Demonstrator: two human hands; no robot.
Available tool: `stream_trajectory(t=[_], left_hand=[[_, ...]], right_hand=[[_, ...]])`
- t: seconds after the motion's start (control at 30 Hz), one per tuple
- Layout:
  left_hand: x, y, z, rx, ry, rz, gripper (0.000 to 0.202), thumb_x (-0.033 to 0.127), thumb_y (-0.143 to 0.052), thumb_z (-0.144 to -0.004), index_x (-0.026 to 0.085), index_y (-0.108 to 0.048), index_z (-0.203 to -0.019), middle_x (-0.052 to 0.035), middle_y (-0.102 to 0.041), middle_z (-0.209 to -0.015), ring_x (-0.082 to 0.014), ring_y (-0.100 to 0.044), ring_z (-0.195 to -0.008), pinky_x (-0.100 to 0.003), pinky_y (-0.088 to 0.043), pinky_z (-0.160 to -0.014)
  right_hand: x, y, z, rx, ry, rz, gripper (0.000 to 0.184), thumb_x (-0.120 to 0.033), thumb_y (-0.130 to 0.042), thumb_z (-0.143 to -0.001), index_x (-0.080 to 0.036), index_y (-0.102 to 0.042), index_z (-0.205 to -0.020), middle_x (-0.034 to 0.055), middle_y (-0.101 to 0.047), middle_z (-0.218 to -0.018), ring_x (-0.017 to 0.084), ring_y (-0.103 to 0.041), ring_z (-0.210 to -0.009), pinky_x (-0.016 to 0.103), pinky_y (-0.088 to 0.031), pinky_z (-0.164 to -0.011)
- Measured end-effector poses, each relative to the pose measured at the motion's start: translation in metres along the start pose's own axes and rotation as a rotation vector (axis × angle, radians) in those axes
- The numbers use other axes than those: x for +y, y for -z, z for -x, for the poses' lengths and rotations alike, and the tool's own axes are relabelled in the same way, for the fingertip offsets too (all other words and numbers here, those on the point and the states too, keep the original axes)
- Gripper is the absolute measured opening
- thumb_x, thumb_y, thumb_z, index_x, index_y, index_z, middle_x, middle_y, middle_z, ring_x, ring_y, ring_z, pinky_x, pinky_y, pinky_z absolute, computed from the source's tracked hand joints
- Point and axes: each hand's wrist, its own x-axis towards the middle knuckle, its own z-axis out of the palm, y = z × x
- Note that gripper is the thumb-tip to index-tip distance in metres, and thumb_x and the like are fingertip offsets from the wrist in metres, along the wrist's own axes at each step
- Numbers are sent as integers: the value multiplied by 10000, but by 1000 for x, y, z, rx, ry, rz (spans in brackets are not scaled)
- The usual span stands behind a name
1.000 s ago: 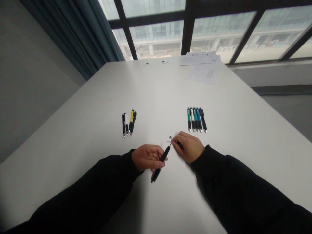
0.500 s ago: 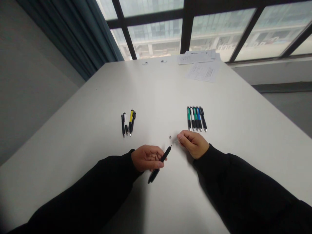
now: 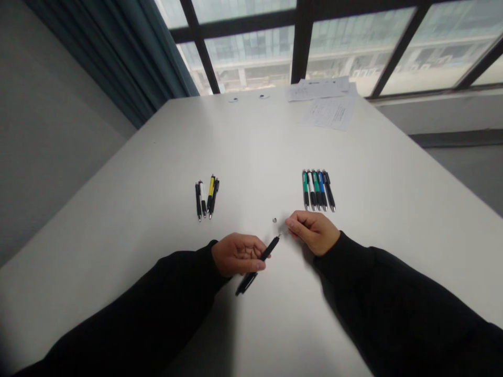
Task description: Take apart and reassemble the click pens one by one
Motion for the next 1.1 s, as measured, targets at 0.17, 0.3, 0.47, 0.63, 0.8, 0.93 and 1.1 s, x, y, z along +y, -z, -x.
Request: stream_trajectory(t=[0.17,0.3,0.47,0.63,0.8,0.93,1.1], left_hand=[[0,0,0,8,6,-8,401,351,-820,-627,69,-650,-856,-17,-599,-637,-70,-505,-493,-204,-376,-476],[1,-1,0,7,6,-4,395,346,-822,-621,67,-646,-840,-13,-599,-630,-63,-497,-480,-196,-365,-466],[1,-1,0,1,3,-8,380,326,-821,-627,66,-643,-837,-9,-595,-618,-66,-505,-494,-200,-366,-482],[-2,-1,-1,8,-6,-14,382,319,-814,-635,57,-640,-852,-12,-594,-622,-66,-502,-489,-201,-374,-473],[1,-1,-1,13,3,-23,400,344,-815,-635,61,-645,-860,-4,-601,-618,-51,-498,-438,-175,-372,-414],[2,0,-1,1,8,-5,402,350,-818,-634,69,-647,-865,11,-597,-610,-55,-522,-429,-167,-420,-397],[3,1,-1,-17,1,5,383,321,-807,-660,68,-662,-909,-7,-623,-645,-73,-572,-475,-174,-478,-427]], right_hand=[[-1,0,-1,0,-4,-52,399,-476,-536,-886,-163,-546,-640,-21,-496,-532,88,-377,-472,242,-285,-477],[-2,-1,-1,21,-31,-82,360,-464,-612,-832,-153,-579,-653,-35,-462,-491,78,-356,-441,233,-258,-445],[-3,-2,-1,43,-67,-171,326,-447,-690,-769,-140,-623,-682,-38,-463,-469,70,-353,-414,222,-254,-416],[-2,-3,0,43,-58,-259,253,-376,-757,-719,-138,-679,-752,-32,-510,-481,76,-411,-409,221,-316,-409],[0,-3,0,-29,-3,-322,185,-289,-790,-696,-140,-724,-785,-29,-532,-494,81,-466,-440,223,-373,-431],[-1,-4,1,-69,-21,-399,272,-280,-809,-670,-158,-731,-901,33,-668,-662,101,-542,-499,230,-437,-451],[-3,-6,3,-105,10,-309,292,-331,-745,-747,-149,-696,-970,56,-691,-745,96,-540,-492,235,-445,-463]])
